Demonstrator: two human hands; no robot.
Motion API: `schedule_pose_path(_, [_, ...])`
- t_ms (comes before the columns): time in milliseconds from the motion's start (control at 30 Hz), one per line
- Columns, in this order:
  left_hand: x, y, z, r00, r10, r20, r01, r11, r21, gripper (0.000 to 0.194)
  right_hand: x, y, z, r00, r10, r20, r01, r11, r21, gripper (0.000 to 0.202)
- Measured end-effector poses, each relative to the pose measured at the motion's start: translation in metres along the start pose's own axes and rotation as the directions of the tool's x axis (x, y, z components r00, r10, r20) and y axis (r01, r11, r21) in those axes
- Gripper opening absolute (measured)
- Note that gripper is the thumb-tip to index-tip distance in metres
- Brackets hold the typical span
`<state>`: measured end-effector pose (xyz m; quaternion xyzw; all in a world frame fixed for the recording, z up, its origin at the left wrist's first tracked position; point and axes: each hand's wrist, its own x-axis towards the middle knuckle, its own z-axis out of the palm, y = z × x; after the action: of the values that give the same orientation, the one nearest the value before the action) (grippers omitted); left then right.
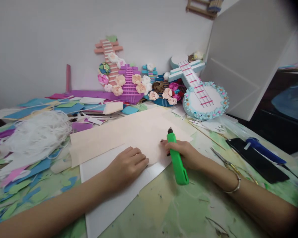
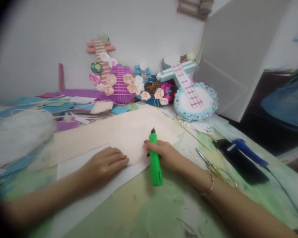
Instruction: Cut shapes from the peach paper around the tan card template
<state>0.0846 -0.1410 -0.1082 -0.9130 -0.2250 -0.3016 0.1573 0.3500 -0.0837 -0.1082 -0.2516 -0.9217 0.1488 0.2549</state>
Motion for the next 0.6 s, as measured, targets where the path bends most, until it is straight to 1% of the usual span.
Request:
schedule_pose_path(33, [0.001, -0.003, 0.001, 1.0, 0.014, -0.006, -0.014, 1.0, -0.008, 0.02, -0.001, -0.005, 0.001, 0.998, -0.053, 0.029, 0.053, 0.998, -0.014, 0.011])
schedule_pose_path(100, [0.001, -0.008, 0.003, 0.999, 0.017, -0.033, -0.018, 0.999, -0.031, 0.019, -0.001, -0.01, 0.003, 0.99, -0.134, 0.034, 0.136, 0.99, -0.046, 0.007])
schedule_pose_path(167, [0.001, -0.01, 0.004, 0.998, -0.005, -0.066, 0.0, 0.998, -0.069, 0.017, 0.0, -0.009, 0.005, 0.988, -0.152, -0.016, 0.15, 0.986, -0.076, 0.004])
schedule_pose_path(233, [0.001, -0.01, 0.004, 0.996, -0.021, -0.088, 0.011, 0.994, -0.108, 0.016, 0.0, -0.003, 0.006, 0.983, -0.154, -0.097, 0.145, 0.985, -0.092, 0.0])
schedule_pose_path(333, [0.001, -0.01, 0.004, 0.994, -0.014, -0.104, 0.001, 0.992, -0.125, 0.017, 0.0, 0.005, 0.008, 0.966, -0.199, -0.167, 0.184, 0.978, -0.102, 0.006])
schedule_pose_path(433, [0.0, -0.01, 0.004, 0.994, -0.021, -0.105, 0.007, 0.992, -0.129, 0.019, 0.001, 0.007, 0.008, 0.96, -0.24, -0.144, 0.223, 0.967, -0.122, 0.005])
schedule_pose_path(533, [-0.003, -0.009, 0.004, 0.996, -0.044, -0.071, 0.035, 0.991, -0.128, 0.024, 0.002, 0.005, 0.007, 0.958, -0.254, -0.132, 0.239, 0.964, -0.12, 0.006])
schedule_pose_path(600, [-0.006, -0.008, 0.004, 0.998, -0.035, -0.048, 0.03, 0.994, -0.106, 0.029, 0.002, 0.004, 0.006, 0.96, -0.251, -0.121, 0.237, 0.964, -0.117, 0.008])
